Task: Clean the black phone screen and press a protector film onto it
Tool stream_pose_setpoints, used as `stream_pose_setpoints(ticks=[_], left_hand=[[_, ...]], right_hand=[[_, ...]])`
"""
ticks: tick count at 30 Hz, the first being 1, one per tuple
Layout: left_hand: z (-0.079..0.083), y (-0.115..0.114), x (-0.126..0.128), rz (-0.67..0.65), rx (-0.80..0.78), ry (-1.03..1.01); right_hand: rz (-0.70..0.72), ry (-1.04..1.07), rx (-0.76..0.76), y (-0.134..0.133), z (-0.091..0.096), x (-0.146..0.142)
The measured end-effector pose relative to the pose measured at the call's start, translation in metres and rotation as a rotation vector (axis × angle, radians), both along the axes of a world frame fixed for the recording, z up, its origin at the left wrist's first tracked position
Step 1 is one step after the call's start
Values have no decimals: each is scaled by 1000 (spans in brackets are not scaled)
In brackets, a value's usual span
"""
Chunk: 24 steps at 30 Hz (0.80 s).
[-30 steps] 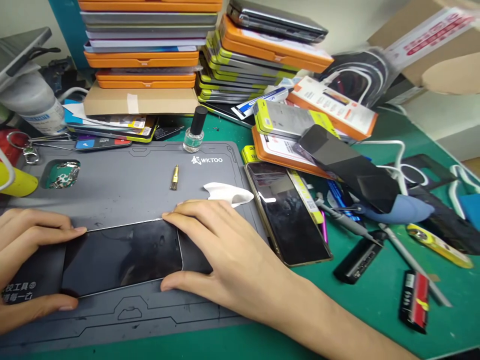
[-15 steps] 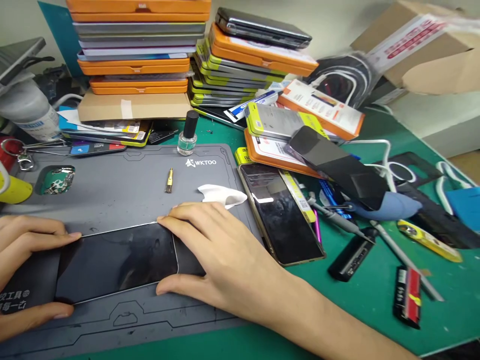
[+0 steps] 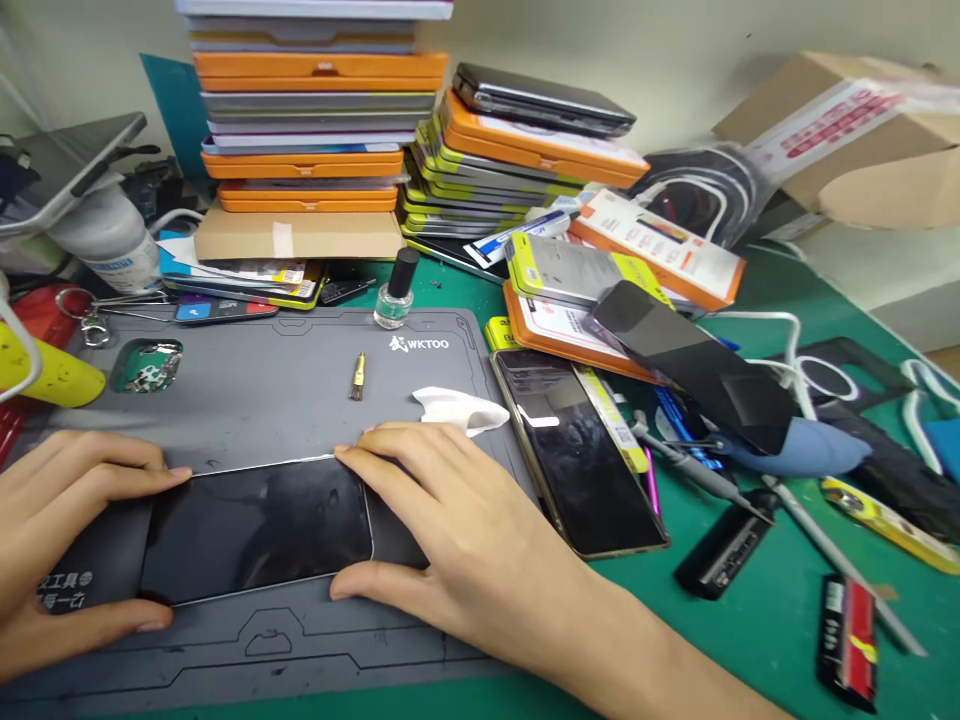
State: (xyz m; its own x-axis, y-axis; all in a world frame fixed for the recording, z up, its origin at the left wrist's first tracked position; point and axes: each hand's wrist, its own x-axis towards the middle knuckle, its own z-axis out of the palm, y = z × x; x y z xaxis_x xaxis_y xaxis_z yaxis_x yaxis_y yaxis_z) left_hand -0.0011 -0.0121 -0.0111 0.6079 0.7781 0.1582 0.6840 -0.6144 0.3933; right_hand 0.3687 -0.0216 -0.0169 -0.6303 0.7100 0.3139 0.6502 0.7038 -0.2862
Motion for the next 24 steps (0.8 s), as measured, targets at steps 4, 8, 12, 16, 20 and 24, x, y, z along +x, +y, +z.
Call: stream_pose_setpoints(ticks=[4,8,12,16,20,24], left_hand=[[11,-1,7,-25,29,93],[20,-2,12,-66,59,116],[23,-3,15,-93,61,137],[22,-4,16,-88,32,144],[21,-7,15,-85,0,143],[22,-8,16,-85,-26,148]], right_hand=[[6,-27,64,-1,-5,1],[25,-49,94,0,-8,2],[35,-61,113,-1,-9,3],[41,-81,126,-2,-10,4],[43,-75,145,-3,-13,4],[43,-70,143,-2,-14,4]])
